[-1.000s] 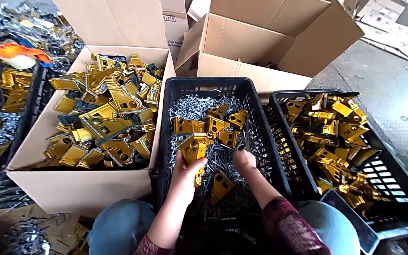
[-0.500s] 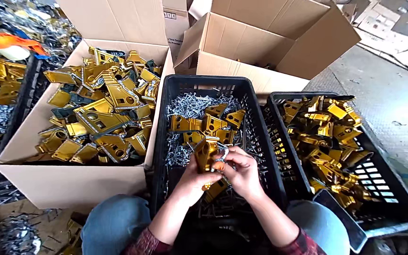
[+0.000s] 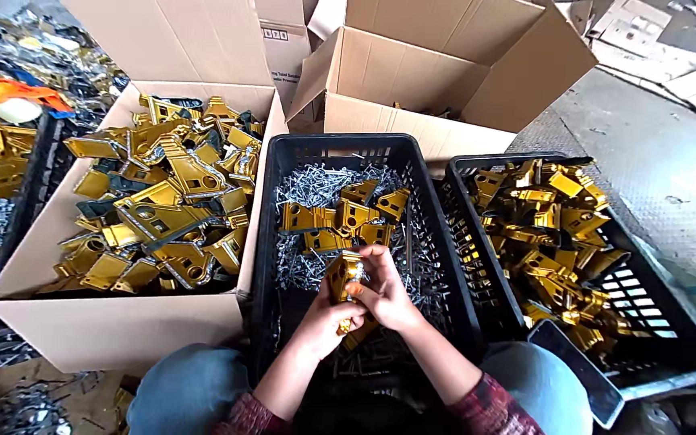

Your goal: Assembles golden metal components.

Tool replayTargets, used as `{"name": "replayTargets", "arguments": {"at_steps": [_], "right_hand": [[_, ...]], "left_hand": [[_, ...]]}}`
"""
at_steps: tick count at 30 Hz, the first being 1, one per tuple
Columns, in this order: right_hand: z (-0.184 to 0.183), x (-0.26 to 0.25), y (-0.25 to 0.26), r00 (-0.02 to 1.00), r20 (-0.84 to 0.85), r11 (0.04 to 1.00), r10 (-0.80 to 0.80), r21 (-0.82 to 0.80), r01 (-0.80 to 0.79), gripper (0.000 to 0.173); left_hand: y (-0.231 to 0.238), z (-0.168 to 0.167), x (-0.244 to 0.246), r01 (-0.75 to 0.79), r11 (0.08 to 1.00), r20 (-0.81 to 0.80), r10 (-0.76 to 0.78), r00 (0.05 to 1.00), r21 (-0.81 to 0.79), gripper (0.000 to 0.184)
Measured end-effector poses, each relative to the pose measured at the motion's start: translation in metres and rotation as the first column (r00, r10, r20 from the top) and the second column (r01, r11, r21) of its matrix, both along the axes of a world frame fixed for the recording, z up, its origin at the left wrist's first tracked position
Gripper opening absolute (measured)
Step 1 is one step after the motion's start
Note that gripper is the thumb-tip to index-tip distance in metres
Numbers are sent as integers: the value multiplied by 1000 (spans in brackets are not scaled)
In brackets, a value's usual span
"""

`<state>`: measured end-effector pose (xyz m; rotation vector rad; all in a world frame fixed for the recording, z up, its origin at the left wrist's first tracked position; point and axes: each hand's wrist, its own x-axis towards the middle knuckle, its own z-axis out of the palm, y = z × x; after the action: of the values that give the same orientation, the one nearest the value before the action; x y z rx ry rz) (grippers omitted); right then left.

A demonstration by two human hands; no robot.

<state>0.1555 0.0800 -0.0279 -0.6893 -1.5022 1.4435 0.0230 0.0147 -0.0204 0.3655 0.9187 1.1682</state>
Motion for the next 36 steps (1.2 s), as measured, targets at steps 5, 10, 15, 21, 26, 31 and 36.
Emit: {"name": "replayTargets", "arguments": {"at_steps": [5, 10, 15, 21, 26, 31, 36], "right_hand": [[-10, 7, 36, 989, 106, 986, 104, -144, -88, 38], [-33, 11, 107, 582, 787, 955, -207, 35, 294, 36], [-52, -18, 119, 96, 994, 996, -48, 40, 84, 66], [-39, 14, 109, -41, 998, 999, -47, 47, -6, 82], [-5, 53, 101, 277, 952, 988, -128, 99, 118, 64], [39, 48, 51, 910, 356, 975, -212, 14, 221, 40], [25, -1, 9, 949, 50, 904, 312, -322, -280, 27]], "left_hand": [[5, -8, 4, -59, 994, -86, 51, 995, -96, 92], [4, -22, 6, 314, 948, -801, -225, 555, -48, 103], [0, -40, 25, 614, 739, -901, -422, 101, -277, 86], [0, -41, 22, 729, 665, -883, -429, 192, -164, 75], [21, -18, -12, 426, 905, -907, -169, 386, 12, 55], [24, -1, -16, 155, 983, -440, -98, 893, 95, 68], [21, 11, -18, -287, 820, -220, 438, 872, 495, 45]]}}
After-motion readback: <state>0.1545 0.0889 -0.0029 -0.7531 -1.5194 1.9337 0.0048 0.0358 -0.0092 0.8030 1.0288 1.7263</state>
